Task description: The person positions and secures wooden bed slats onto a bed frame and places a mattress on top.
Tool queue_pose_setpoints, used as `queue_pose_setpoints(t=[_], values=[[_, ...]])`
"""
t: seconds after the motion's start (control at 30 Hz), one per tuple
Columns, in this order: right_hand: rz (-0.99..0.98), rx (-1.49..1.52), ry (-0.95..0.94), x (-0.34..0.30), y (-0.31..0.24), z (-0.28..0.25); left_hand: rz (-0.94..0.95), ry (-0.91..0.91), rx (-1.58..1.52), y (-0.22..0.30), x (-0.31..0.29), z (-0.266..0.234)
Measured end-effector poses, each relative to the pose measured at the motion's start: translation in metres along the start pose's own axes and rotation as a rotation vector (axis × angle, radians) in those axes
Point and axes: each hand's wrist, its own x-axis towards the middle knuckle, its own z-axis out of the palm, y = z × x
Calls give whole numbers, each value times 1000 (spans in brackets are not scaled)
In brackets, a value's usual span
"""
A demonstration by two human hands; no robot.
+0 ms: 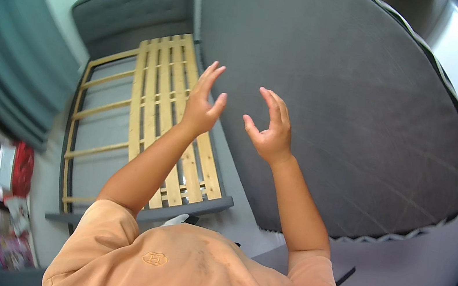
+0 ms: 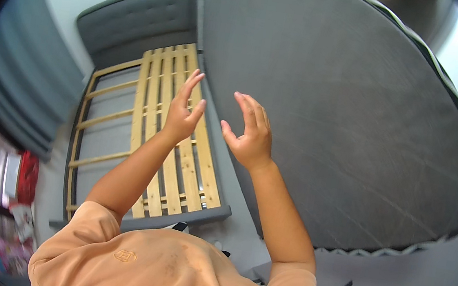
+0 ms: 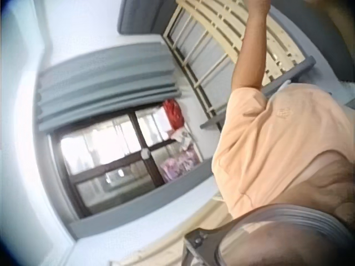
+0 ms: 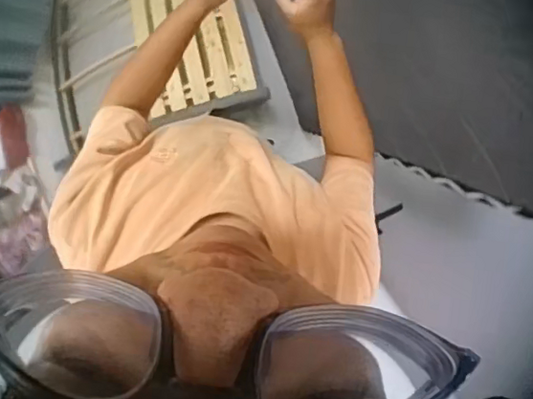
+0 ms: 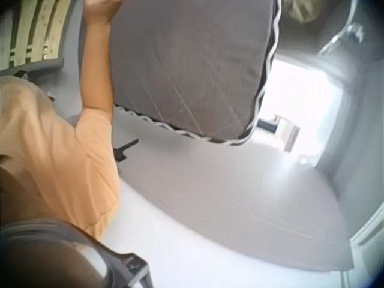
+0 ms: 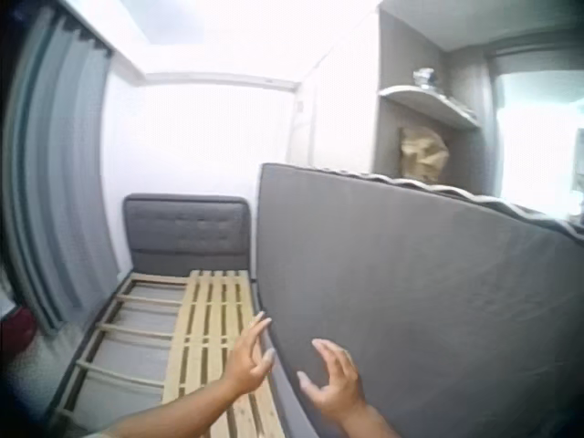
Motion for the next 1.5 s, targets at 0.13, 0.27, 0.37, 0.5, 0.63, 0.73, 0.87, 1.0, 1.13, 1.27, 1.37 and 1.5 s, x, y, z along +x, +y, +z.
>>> queue_pose_setpoints(t=[0.13,0.27,0.37,0.5,0.63,0.73,0.87,1.0,1.13,1.27,1.37,1.5], values=[[99,270,-225,17,-33,70,-263,257,58,-40,-65,-100],[200,528,-439,21,-70,151,-485,421,141,-50,-141,-188],[196,674,-588,10,-120,229,-594,543,216,-46,-198,-261],[77,894,-825,-4,-208,312,-680,768,361,-16,-260,-344],[-166,1086,-1112,-31,-308,361,-693,1065,574,45,-342,-393],[-328,1253,-1305,-60,-361,392,-809,1217,781,105,-365,-387],[-544,1452,-1507,-94,-452,379,-736,1435,1088,185,-390,-361],[-846,1796,-1662,-131,-527,304,-911,1598,1588,276,-371,-294],[-1070,2086,-1657,-149,-581,237,-917,1690,1998,327,-335,-233],[-1019,2243,-1643,-154,-634,197,-905,1536,2490,378,-309,-173],[-912,2349,-1508,-161,-670,170,-1078,1359,2875,420,-272,-123],[-801,2427,-1323,-180,-709,151,-1352,958,3470,450,-235,-88]])
